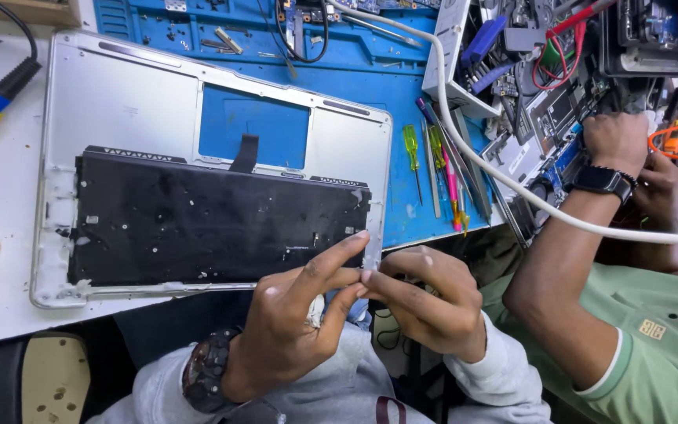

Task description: The person cleans the edges of a disassembled laptop frame using tweezers and a small cloth. They remove small debris from the frame's perimeter and wipe the surface. A coworker works on a separate laptop in the background.

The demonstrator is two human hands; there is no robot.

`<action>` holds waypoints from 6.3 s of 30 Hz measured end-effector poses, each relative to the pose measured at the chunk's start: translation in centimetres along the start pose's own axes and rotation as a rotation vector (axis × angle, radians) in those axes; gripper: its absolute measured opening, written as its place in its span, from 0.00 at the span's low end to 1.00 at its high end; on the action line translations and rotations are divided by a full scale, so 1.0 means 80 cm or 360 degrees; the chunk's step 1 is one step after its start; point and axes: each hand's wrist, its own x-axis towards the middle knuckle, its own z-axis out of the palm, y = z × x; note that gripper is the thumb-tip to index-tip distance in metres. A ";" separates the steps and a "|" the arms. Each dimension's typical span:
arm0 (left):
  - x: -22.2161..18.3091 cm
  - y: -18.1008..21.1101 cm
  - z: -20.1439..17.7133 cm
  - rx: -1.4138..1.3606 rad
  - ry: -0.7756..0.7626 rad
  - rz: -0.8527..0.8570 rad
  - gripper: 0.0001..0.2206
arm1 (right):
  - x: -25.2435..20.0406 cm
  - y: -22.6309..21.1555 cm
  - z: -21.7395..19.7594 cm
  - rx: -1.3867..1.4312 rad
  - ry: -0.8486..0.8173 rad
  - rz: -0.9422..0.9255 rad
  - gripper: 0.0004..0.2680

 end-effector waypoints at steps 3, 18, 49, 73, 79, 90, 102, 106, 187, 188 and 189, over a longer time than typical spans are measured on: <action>0.010 0.006 -0.006 -0.0143 -0.0042 -0.0077 0.21 | 0.011 0.002 0.001 -0.0067 0.0068 -0.0094 0.07; 0.025 -0.053 -0.020 0.0978 0.0010 0.0280 0.08 | 0.108 0.143 0.042 -0.0373 0.0030 0.0285 0.04; 0.025 -0.059 -0.033 0.0915 -0.0082 0.0249 0.09 | 0.130 0.170 0.015 -0.0977 -0.0691 -0.0142 0.05; 0.028 -0.057 -0.033 0.0861 -0.0116 0.0196 0.09 | 0.172 0.197 -0.010 -0.1051 -0.1261 -0.0348 0.05; 0.030 -0.056 -0.032 0.0832 -0.0117 0.0174 0.07 | 0.165 0.210 -0.013 -0.0867 -0.1306 -0.0142 0.02; 0.032 -0.056 -0.030 0.0880 -0.0083 0.0185 0.05 | 0.143 0.216 -0.015 -0.1087 -0.1394 0.0046 0.05; 0.030 -0.056 -0.029 0.0874 -0.0069 0.0198 0.06 | 0.118 0.227 -0.028 -0.1141 -0.1236 0.0037 0.05; 0.029 -0.056 -0.027 0.0864 -0.0072 0.0196 0.05 | 0.119 0.222 -0.026 -0.1164 -0.1242 0.0035 0.04; 0.027 -0.058 -0.032 0.0830 -0.0141 0.0237 0.08 | 0.075 0.196 -0.014 -0.0489 -0.0807 0.1239 0.06; 0.027 -0.058 -0.032 0.0837 -0.0138 0.0234 0.08 | 0.068 0.201 -0.015 -0.0606 -0.0853 0.1149 0.05; 0.026 -0.058 -0.032 0.0845 -0.0135 0.0232 0.08 | 0.060 0.205 -0.016 -0.0720 -0.0899 0.1057 0.05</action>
